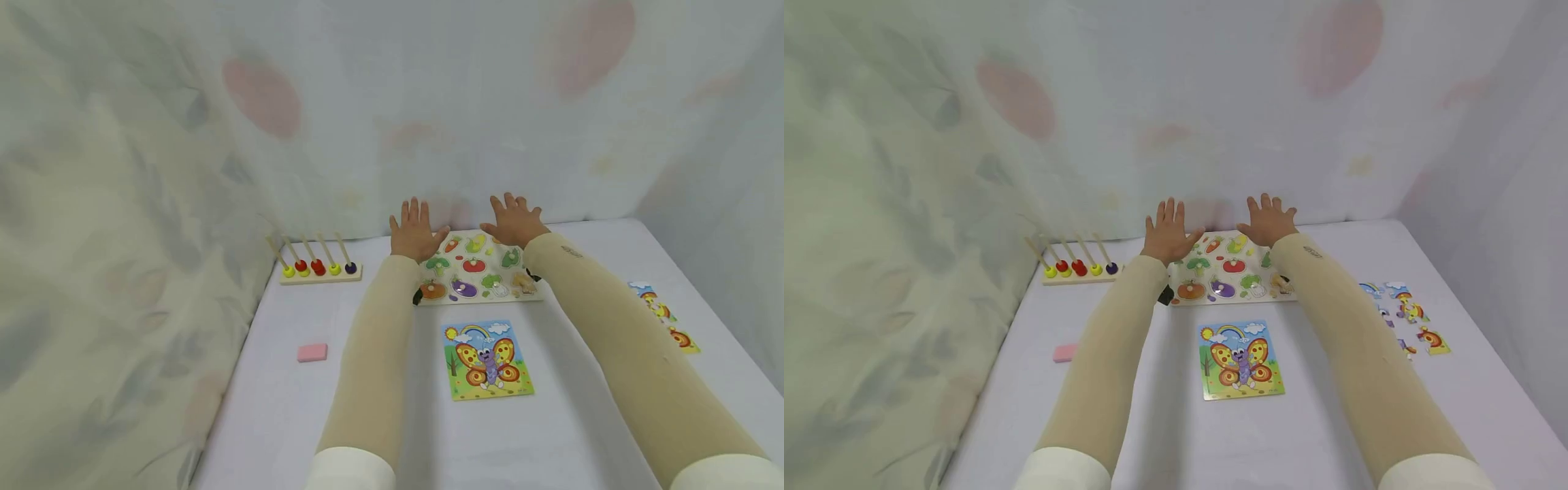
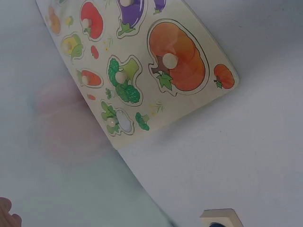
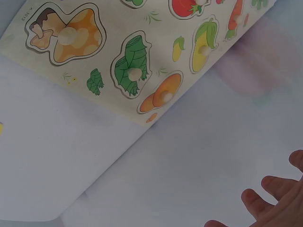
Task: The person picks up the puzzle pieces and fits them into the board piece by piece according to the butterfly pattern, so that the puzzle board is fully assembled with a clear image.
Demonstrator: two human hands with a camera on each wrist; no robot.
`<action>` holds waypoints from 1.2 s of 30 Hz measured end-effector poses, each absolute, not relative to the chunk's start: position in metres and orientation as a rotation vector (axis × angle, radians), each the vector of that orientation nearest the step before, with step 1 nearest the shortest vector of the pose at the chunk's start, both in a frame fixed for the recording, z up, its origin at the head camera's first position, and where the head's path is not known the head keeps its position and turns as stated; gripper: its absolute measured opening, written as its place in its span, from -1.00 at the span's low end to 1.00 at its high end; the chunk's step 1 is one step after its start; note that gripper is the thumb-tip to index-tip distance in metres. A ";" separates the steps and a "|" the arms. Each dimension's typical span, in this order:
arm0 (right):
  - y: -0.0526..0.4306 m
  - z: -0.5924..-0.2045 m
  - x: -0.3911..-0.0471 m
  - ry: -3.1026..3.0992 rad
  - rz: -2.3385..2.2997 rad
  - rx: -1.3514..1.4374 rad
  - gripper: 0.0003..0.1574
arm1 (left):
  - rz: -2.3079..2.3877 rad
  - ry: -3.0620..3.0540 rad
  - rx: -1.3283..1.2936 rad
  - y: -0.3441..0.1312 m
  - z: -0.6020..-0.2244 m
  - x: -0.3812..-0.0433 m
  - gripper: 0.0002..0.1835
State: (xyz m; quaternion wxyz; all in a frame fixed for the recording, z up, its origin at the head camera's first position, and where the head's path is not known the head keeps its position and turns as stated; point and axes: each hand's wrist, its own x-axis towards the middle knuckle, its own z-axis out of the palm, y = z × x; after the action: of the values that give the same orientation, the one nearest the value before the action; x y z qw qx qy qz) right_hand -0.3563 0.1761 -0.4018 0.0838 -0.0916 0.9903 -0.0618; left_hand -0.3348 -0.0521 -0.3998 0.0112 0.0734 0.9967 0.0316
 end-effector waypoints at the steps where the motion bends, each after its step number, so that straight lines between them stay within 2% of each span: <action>1: 0.177 -0.401 -0.356 2.955 -0.178 -0.271 -0.01 | 0.103 3.112 0.228 -0.051 -0.401 -0.335 -0.10; 16: 0.193 -0.365 -0.353 2.998 -0.143 -0.287 0.06 | 0.179 3.124 0.259 -0.034 -0.379 -0.342 -0.09; 22: 0.204 -0.353 -0.339 2.975 -0.136 -0.267 0.08 | 0.238 3.080 0.341 -0.024 -0.378 -0.334 -0.07; 26: 0.207 -0.347 -0.319 2.941 -0.112 -0.352 0.14 | 0.215 3.001 0.463 -0.024 -0.370 -0.316 -0.03; 30: 0.208 -0.342 -0.288 2.914 -0.082 -0.490 0.18 | 0.130 2.936 0.713 -0.035 -0.355 -0.288 0.03; 36: 0.219 -0.343 -0.238 2.898 -0.083 -0.681 0.09 | 0.280 2.892 0.990 -0.068 -0.354 -0.229 0.04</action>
State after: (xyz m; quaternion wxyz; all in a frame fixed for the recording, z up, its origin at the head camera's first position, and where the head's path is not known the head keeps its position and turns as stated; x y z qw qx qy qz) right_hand -0.2376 0.2193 -0.3427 0.0816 -0.2280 0.9698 -0.0276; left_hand -0.2292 -0.0678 -0.3539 0.0361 0.3224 0.9415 0.0911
